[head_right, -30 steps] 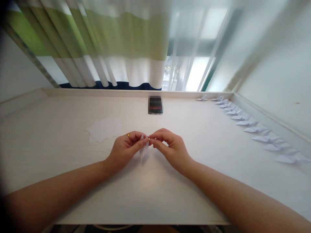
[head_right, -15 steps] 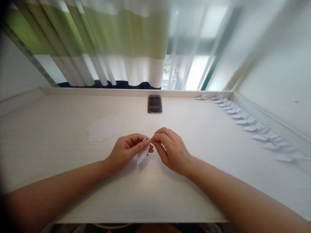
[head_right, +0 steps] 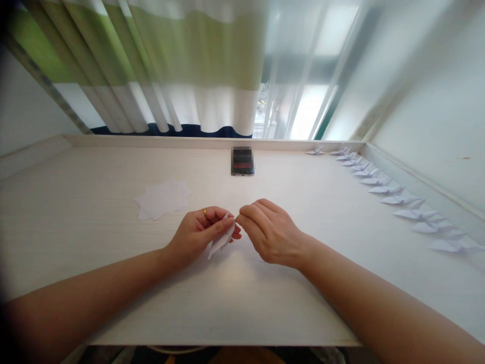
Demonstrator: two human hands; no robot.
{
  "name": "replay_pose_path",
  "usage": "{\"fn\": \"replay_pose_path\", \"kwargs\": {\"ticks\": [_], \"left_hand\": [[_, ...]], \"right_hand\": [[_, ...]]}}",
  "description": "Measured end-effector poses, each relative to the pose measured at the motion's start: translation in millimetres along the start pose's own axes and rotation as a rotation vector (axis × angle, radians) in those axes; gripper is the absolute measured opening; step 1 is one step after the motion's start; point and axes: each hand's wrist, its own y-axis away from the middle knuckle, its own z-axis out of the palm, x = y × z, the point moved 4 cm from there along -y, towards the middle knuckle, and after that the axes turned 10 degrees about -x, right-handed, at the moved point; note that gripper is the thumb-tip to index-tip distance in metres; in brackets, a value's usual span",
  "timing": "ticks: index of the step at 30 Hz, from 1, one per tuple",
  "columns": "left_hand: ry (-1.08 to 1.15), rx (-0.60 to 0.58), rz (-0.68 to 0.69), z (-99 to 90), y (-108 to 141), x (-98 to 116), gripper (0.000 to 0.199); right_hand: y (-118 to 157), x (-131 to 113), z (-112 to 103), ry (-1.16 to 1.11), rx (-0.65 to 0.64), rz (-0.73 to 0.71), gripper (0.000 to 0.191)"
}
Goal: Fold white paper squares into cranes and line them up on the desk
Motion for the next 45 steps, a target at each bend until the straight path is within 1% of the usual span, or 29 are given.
{"fn": "replay_pose_path", "kwargs": {"ticks": [2, 4, 7, 9, 11, 12, 13, 15, 17, 18, 21, 23, 27, 31, 37, 45], "left_hand": [[-0.028, -0.004, 0.029, -0.4, 0.0, -0.6, 0.018], [-0.093, -0.003, 0.077, -1.1, 0.3, 0.1, 0.018], [-0.301, 0.005, 0.163, -1.7, 1.9, 5.2, 0.020], [-0.496, 0.018, 0.233, -1.9, 4.0, 10.9, 0.019], [-0.692, 0.047, 0.339, -2.6, 7.2, 17.9, 0.018], [-0.785, 0.054, 0.413, -2.4, 9.2, 21.4, 0.016], [-0.872, 0.050, 0.496, -1.7, 11.4, 24.6, 0.015], [-1.018, 0.010, 0.662, 1.1, 15.7, 29.0, 0.018], [-1.125, -0.017, 0.785, 3.3, 18.9, 31.4, 0.021], [-1.165, -0.012, 0.826, 3.8, 19.8, 32.4, 0.022], [-1.239, 0.018, 0.887, 4.7, 21.0, 34.4, 0.023], [-1.256, 0.022, 0.892, 4.7, 20.9, 34.4, 0.024], [-1.243, 0.039, 0.840, 1.7, 19.9, 31.6, 0.023], [-1.208, 0.041, 0.797, 0.2, 18.7, 27.9, 0.021], [-1.163, 0.029, 0.744, 3.4, 17.5, 27.2, 0.016], [-1.153, 0.004, 0.693, 2.8, 16.6, 27.2, 0.014]], "right_hand": [[1.1, 0.4, 0.8, -0.021, -0.010, 0.011, 0.014], [2.1, 0.8, 1.9, -0.063, -0.020, 0.051, 0.014], [3.0, 2.4, 2.2, -0.207, -0.002, 0.171, 0.015], [2.8, 5.5, 2.2, -0.394, 0.022, 0.279, 0.013], [2.7, 10.8, 3.5, -0.610, 0.033, 0.420, 0.008], [2.8, 13.9, 5.2, -0.719, 0.022, 0.504, 0.008], [3.1, 16.5, 7.6, -0.831, -0.001, 0.585, 0.012], [3.9, 19.2, 13.2, -1.058, -0.060, 0.710, 0.020], [3.8, 18.2, 17.7, -1.263, -0.106, 0.758, 0.024], [3.6, 17.1, 19.2, -1.341, -0.118, 0.764, 0.023], [3.3, 13.7, 21.8, -1.471, -0.147, 0.774, 0.019], [3.4, 12.6, 22.3, -1.504, -0.154, 0.790, 0.016], [3.4, 13.6, 20.9, -1.483, -0.157, 0.805, 0.013], [2.0, 15.6, 16.4, -1.324, -0.168, 0.753, 0.013], [-1.7, 15.5, 10.2, -1.047, -0.168, 0.603, 0.014], [-2.0, 15.6, 11.2, -0.977, -0.203, 0.610, 0.012]]}}
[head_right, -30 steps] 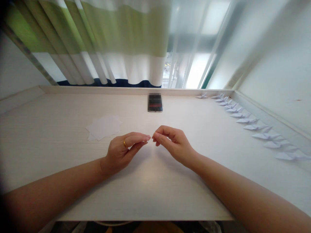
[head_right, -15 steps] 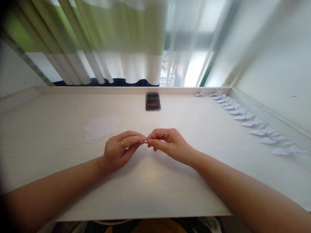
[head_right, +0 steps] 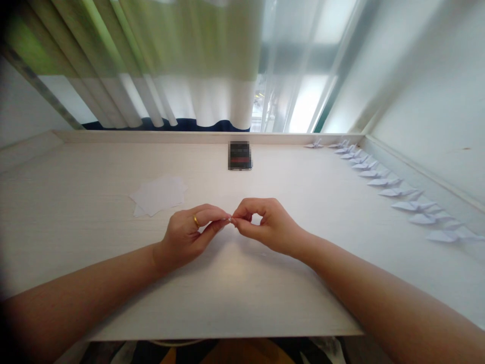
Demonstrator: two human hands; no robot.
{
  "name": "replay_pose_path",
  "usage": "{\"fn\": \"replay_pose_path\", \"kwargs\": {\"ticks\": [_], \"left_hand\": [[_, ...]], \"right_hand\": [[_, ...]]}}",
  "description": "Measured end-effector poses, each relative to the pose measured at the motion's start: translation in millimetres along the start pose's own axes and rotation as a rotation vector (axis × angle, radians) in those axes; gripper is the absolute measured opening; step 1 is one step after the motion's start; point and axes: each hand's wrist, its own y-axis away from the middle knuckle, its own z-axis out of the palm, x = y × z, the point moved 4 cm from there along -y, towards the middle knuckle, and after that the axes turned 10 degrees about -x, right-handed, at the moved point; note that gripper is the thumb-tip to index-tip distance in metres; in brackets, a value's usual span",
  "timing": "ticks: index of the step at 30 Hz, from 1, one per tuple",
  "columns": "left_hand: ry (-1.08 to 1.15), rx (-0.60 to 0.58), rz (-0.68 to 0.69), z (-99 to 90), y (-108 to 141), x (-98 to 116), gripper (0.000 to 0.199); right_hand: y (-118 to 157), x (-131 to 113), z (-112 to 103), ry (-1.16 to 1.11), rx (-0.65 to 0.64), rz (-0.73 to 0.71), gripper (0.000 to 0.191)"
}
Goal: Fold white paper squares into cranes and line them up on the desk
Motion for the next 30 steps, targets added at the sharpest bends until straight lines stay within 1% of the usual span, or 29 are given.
{"fn": "replay_pose_path", "kwargs": {"ticks": [4, 9, 12, 19, 25, 30], "left_hand": [[0.019, -0.019, -0.023, 0.8, -0.8, -0.1, 0.014], [0.059, -0.053, -0.077, 2.8, -2.3, -0.4, 0.012], [0.061, -0.069, -0.073, 3.6, -2.4, -0.7, 0.012], [0.058, -0.088, -0.040, 4.6, -2.1, -1.2, 0.011], [0.058, -0.098, -0.037, 5.4, -2.0, -0.6, 0.011], [0.064, -0.100, -0.085, 5.2, -3.0, -1.2, 0.012]], "right_hand": [[0.1, -1.5, -0.3, 0.044, 0.006, -0.001, 0.011], [1.5, -5.3, 0.0, 0.181, 0.031, -0.076, 0.010], [2.0, -5.2, 0.5, 0.231, 0.027, -0.080, 0.010], [-0.4, -3.3, -0.7, 0.245, -0.039, 0.005, 0.011], [0.2, -4.7, -1.5, 0.255, -0.080, -0.015, 0.010], [0.1, -3.4, -1.1, 0.237, -0.092, -0.015, 0.010]]}}
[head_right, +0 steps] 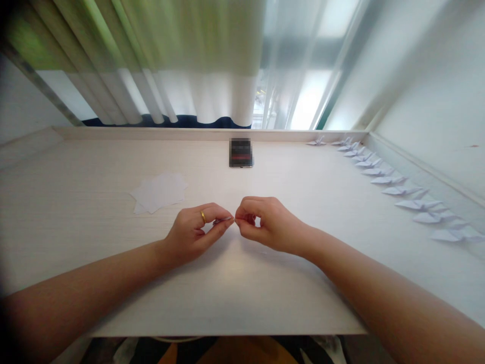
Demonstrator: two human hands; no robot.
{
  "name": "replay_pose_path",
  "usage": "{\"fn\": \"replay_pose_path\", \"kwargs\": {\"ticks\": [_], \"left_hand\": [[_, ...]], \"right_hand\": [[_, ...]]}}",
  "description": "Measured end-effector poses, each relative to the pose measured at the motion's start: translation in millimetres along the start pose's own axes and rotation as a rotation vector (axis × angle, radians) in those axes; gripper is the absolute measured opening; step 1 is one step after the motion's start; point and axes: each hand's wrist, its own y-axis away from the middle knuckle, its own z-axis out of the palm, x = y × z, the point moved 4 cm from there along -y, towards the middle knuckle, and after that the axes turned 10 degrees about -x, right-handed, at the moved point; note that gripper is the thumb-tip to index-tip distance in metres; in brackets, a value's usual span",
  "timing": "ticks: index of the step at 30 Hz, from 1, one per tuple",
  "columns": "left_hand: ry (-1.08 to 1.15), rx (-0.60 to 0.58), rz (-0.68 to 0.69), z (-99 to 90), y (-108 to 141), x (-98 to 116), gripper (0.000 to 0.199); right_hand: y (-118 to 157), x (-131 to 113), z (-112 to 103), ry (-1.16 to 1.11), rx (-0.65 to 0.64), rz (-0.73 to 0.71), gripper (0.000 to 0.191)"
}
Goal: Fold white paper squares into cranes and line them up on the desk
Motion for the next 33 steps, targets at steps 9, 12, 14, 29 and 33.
{"fn": "replay_pose_path", "kwargs": {"ticks": [9, 12, 14, 29, 33], "left_hand": [[0.094, 0.018, -0.172, 0.0, 0.3, -3.5, 0.014], [0.122, 0.029, -0.207, -0.1, 0.0, -5.1, 0.015], [0.142, 0.037, -0.228, 0.2, -0.2, -6.1, 0.016], [0.346, 0.060, -0.365, 5.8, 0.8, -10.4, 0.017], [0.360, 0.067, -0.335, 5.5, -0.2, -8.9, 0.014]], "right_hand": [[-1.7, 7.4, 2.0, -0.100, -0.023, 0.115, 0.009], [-1.3, 8.5, 1.2, -0.111, 0.000, 0.091, 0.009], [-0.7, 8.2, 0.4, -0.098, 0.039, 0.063, 0.007], [4.5, -3.6, 7.1, 0.215, 0.265, -0.048, 0.012], [4.6, -5.6, 7.0, 0.090, 0.242, -0.023, 0.012]]}}
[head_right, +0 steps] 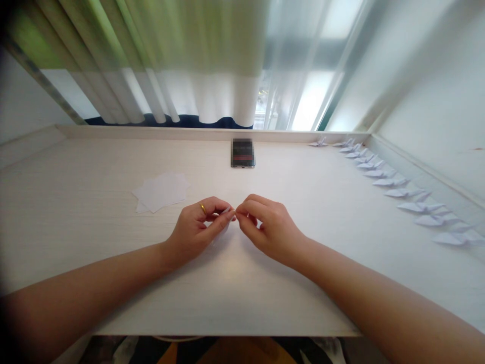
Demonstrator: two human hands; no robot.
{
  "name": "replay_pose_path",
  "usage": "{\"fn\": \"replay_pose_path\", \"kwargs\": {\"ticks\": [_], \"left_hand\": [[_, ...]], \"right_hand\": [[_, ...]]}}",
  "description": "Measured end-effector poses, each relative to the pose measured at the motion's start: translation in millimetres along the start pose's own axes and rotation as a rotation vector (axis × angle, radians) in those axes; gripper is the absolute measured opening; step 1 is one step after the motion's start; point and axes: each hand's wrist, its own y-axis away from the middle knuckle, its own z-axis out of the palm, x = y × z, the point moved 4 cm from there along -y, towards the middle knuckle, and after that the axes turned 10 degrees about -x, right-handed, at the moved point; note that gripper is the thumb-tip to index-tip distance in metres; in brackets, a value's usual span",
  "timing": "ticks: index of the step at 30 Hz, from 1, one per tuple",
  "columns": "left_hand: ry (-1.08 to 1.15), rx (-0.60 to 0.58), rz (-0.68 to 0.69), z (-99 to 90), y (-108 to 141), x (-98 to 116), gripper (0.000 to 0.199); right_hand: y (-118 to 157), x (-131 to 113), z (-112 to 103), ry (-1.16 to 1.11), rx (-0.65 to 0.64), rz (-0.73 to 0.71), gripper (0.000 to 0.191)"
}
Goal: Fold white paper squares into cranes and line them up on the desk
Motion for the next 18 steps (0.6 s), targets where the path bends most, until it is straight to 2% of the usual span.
{"fn": "replay_pose_path", "kwargs": {"ticks": [8, 10, 12, 15, 18], "left_hand": [[0.148, -0.068, -0.045, 0.9, -2.1, -6.7, 0.013], [0.248, -0.091, -0.078, 2.8, -3.0, -8.5, 0.013], [0.348, -0.099, -0.112, 4.4, -3.7, -10.3, 0.014], [0.459, -0.094, -0.158, 6.1, -4.0, -13.1, 0.016], [0.531, -0.087, -0.184, 7.3, -4.2, -16.0, 0.018]], "right_hand": [[-3.9, 12.4, 2.2, -0.434, -0.144, 0.319, 0.015], [-4.5, 16.0, 3.9, -0.533, -0.181, 0.334, 0.017], [-5.1, 18.9, 3.4, -0.568, -0.166, 0.327, 0.019], [-5.4, 20.4, 1.0, -0.542, -0.095, 0.309, 0.019], [-4.8, 18.1, 3.0, -0.510, -0.083, 0.289, 0.017]]}}
